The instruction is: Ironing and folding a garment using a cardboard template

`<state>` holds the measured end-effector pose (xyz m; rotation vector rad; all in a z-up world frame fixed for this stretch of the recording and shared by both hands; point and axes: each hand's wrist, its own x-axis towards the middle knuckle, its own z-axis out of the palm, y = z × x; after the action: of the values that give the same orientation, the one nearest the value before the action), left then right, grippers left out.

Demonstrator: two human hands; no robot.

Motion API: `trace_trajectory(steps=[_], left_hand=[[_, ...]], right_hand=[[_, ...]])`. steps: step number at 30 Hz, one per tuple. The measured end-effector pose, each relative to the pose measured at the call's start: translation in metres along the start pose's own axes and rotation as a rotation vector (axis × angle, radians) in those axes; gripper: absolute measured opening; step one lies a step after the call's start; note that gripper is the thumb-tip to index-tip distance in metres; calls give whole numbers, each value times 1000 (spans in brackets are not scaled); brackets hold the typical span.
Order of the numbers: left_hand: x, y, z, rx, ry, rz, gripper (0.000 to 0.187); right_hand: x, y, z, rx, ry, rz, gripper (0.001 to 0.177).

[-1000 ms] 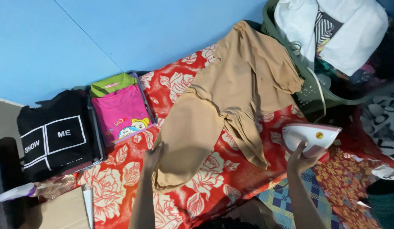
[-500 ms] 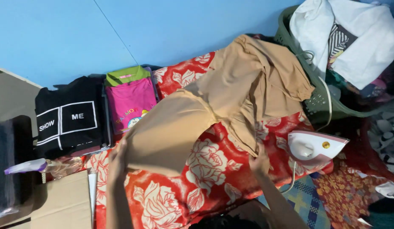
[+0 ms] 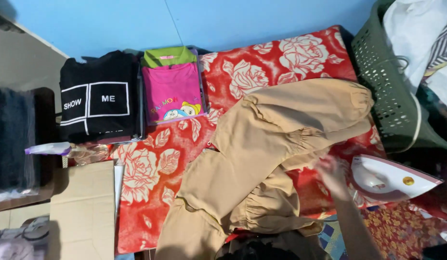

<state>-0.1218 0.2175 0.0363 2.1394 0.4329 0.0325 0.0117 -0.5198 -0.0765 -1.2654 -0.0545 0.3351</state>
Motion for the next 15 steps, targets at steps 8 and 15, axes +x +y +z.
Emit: trace_trajectory(steps=[8, 15], left_hand=[[166, 179, 222, 318, -1, 254, 47], [137, 113, 226, 851, -13, -283, 100]], right_hand=[[138, -95, 2, -1081, 1631, -227, 60], [281, -117, 21, -1270, 637, -167, 34]])
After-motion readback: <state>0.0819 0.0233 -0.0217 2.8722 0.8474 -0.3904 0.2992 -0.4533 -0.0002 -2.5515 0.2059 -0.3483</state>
